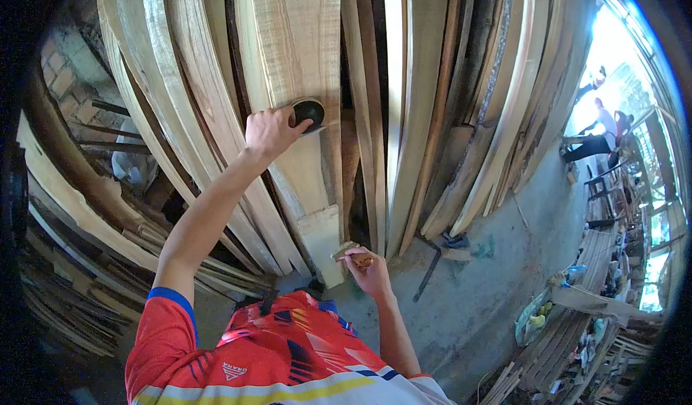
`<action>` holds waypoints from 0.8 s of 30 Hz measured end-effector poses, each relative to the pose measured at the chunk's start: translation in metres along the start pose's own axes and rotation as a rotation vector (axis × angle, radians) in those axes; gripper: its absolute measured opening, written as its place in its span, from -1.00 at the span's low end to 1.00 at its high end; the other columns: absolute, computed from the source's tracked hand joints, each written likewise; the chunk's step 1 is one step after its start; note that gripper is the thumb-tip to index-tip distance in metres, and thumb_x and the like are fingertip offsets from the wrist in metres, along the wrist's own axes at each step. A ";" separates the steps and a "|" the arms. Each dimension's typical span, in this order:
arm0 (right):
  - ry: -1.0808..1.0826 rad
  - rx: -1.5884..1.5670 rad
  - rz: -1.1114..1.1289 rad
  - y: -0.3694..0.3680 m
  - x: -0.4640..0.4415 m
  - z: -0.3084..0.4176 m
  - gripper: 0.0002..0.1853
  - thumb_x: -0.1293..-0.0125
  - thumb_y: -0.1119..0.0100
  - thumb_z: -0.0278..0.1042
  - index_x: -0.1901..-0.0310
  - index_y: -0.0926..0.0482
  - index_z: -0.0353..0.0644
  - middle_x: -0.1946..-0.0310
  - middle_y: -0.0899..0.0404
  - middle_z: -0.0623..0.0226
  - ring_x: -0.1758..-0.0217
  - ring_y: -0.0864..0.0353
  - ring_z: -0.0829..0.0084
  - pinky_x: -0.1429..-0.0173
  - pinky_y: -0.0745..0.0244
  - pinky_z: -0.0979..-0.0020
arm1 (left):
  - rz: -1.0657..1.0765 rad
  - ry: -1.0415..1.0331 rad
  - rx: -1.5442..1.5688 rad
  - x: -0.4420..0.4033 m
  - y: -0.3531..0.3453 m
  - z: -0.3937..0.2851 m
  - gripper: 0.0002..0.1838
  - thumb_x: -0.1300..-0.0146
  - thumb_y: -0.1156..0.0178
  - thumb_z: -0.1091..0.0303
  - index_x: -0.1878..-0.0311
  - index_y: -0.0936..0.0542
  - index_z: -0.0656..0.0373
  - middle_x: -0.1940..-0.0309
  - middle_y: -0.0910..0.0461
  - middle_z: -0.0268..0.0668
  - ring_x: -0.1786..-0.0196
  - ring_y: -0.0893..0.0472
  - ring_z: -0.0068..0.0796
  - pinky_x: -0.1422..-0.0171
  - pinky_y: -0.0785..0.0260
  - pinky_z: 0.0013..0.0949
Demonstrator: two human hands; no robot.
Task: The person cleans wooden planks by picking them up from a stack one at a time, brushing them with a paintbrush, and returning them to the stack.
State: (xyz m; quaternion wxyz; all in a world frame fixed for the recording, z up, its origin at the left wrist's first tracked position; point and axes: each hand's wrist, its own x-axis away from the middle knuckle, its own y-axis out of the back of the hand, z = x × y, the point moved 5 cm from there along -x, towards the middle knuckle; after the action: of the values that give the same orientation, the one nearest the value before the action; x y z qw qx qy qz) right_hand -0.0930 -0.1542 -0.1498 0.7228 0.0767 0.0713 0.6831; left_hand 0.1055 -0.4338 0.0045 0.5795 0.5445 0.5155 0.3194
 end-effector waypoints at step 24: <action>-0.032 0.048 0.231 -0.089 -0.031 -0.015 -0.91 -0.42 -0.23 -0.45 0.12 -0.62 -0.25 0.50 -0.59 0.44 0.48 -0.53 0.69 0.41 -0.37 0.61 | 0.110 0.997 0.211 0.407 -0.021 0.287 -0.56 -0.24 -0.25 -0.24 0.29 -0.71 -0.02 0.37 -0.76 -0.32 0.18 -0.74 -0.19 0.09 -0.56 -0.13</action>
State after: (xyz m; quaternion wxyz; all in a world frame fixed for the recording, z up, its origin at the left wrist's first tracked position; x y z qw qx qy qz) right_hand -0.0106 -0.1899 -0.1829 0.6382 0.1125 0.0669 0.7587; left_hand 0.4808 -0.1454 -0.1531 0.1875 0.4081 0.7290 0.5166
